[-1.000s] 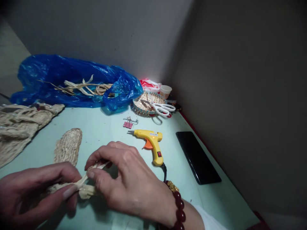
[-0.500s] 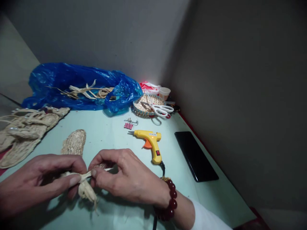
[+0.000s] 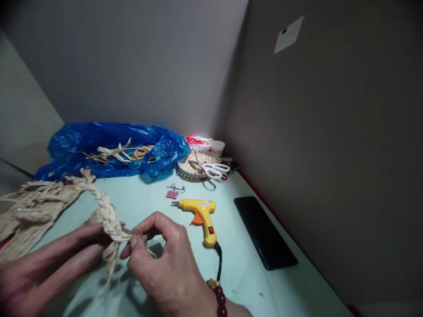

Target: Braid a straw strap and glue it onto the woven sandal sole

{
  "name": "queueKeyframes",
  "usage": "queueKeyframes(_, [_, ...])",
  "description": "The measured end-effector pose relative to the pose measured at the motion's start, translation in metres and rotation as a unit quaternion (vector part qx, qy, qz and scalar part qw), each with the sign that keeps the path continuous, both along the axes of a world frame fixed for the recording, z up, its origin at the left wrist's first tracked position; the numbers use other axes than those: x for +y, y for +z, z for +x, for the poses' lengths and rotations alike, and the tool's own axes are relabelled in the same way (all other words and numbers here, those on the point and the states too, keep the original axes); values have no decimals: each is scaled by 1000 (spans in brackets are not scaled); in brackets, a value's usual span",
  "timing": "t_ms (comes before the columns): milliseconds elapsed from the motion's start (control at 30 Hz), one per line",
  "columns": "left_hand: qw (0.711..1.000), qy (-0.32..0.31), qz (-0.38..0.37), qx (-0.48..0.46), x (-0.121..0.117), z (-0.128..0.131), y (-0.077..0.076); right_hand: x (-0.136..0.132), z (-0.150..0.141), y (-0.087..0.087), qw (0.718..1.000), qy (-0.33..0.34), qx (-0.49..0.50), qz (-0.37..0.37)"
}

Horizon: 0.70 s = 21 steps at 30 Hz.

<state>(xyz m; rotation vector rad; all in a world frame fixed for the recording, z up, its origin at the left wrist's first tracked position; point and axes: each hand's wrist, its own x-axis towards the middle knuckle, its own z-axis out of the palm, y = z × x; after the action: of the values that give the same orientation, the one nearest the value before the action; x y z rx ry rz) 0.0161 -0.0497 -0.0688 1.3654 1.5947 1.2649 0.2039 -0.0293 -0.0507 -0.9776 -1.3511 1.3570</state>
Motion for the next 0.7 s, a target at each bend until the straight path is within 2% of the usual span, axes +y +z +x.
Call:
queueKeyframes(67, [999,-23,-20,-38,-3,19,10,-2,0,0,1000,-9,-18,9])
queueKeyframes(133, [995,-51,-34,-76,-2,28,18,-3,1,0,999,-15,-40,18])
queueKeyframes(400, [979,-84,-95,-159,6,27,34,-3,1,3,993,-29,-101,53])
queueKeyframes(567, [982,-58,-116,-139,10,29,38,-3,3,5,990,1,-137,30])
queueKeyframes(700, [985,-55,-113,-116,10,29,33,-2,2,1,984,-8,-167,54])
